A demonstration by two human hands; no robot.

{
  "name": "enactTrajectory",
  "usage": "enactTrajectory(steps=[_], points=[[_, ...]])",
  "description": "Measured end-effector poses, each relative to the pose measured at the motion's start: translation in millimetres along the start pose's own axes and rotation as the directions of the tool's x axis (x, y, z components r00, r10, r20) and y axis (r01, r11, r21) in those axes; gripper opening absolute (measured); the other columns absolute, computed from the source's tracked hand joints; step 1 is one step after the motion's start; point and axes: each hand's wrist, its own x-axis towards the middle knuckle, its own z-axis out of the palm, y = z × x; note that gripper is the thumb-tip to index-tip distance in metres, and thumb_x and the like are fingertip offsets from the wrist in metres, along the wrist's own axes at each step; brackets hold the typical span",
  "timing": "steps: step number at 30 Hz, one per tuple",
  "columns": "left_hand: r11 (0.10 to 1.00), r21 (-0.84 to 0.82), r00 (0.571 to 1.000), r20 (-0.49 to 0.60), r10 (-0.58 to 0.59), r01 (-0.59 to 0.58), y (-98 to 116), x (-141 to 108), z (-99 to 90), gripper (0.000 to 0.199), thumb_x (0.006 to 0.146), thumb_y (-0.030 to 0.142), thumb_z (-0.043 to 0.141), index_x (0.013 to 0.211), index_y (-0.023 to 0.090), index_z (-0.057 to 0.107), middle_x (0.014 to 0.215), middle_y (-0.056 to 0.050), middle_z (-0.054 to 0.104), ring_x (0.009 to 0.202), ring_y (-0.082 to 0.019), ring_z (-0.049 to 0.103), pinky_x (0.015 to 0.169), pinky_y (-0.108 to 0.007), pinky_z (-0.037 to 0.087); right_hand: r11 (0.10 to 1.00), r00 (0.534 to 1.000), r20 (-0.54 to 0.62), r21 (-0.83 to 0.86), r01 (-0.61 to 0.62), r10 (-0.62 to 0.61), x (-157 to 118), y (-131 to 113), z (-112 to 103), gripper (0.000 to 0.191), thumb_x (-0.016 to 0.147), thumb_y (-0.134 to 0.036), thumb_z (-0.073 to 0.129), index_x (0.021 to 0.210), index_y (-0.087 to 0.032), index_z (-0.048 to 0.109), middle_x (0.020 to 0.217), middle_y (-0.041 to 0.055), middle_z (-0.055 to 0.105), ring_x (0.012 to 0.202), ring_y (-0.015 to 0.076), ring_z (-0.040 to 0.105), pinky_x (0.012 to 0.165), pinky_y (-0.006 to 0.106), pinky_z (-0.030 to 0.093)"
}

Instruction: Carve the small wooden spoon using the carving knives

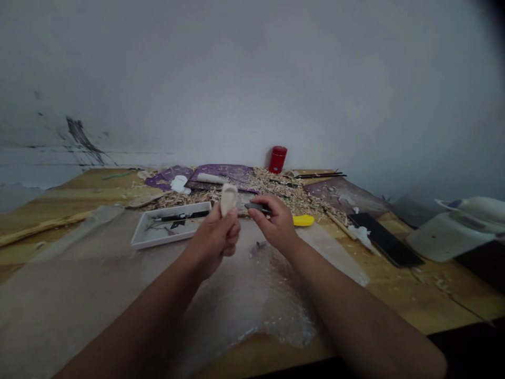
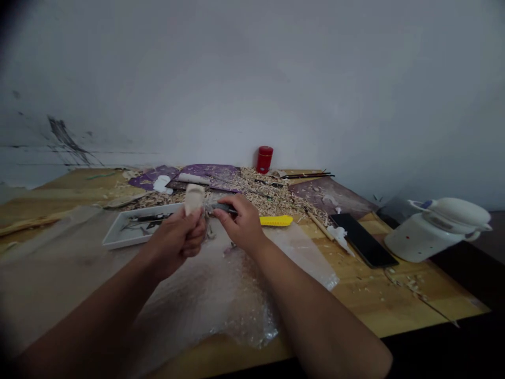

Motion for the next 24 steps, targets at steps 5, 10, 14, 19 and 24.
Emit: enactTrajectory(steps=[5,10,14,19,24], points=[[0.967,0.253,0.998,0.038,-0.048,0.037,-30,15,-6.8,0.02,0.078,0.04,0.041,0.078,0.021,0.036,0.053,0.008,0.04,0.032,-0.003,0.03,0.033,-0.016,0.023,0.999,0.998,0.055,-0.041,0.021,-0.019,0,-1,-1,0.018,0.075,-0.031,0.054,0.088,-0.019,0.053,0.08,0.0021,0.056,0.072,0.0129,0.052,0.063,0.024,0.042],[0.9,0.43,0.997,0.05,0.058,-0.074,-35,17,-11.2,0.022,0.077,0.04,0.04,0.083,0.019,0.04,0.051,0.007,0.042,0.032,-0.005,0.034,0.036,-0.019,0.027,0.974,0.992,0.091,-0.203,0.099,-0.082,0,2,-2,0.015,0.076,-0.031,0.051,0.085,-0.019,0.053,0.077,0.0032,0.057,0.073,0.0143,0.053,0.066,0.026,0.041],[0.768,0.622,0.975,-0.029,0.219,-0.154,-31,18,-10.3,0.025,0.072,0.032,0.046,0.091,0.016,0.049,0.058,0.003,0.049,0.047,-0.009,0.043,0.046,-0.022,0.033,0.971,0.996,0.053,-0.221,0.086,-0.076,-2,-1,0,0.014,0.076,-0.029,0.051,0.085,-0.019,0.051,0.077,0.0031,0.056,0.071,0.0138,0.053,0.064,0.025,0.04],[0.662,0.714,0.942,-0.013,0.336,-0.226,-30,21,-12.0,0.026,0.072,0.028,0.045,0.094,0.017,0.052,0.078,-0.002,0.057,0.069,-0.014,0.049,0.06,-0.025,0.037,0.987,0.988,0.137,-0.135,0.093,-0.074,-5,-2,3,0.012,0.076,-0.031,0.052,0.078,-0.02,0.051,0.066,-0.0012,0.053,0.06,0.0111,0.051,0.056,0.022,0.038],[0.666,0.728,0.959,-0.04,0.279,-0.164,-33,22,-12.9,0.019,0.068,0.022,0.047,0.085,0.016,0.052,0.067,0.0,0.053,0.064,-0.014,0.048,0.058,-0.025,0.037,0.963,0.995,0.037,-0.249,0.099,-0.093,-3,-1,2,0.014,0.077,-0.031,0.05,0.079,-0.018,0.053,0.067,0.0011,0.054,0.062,0.0126,0.051,0.058,0.024,0.037]])
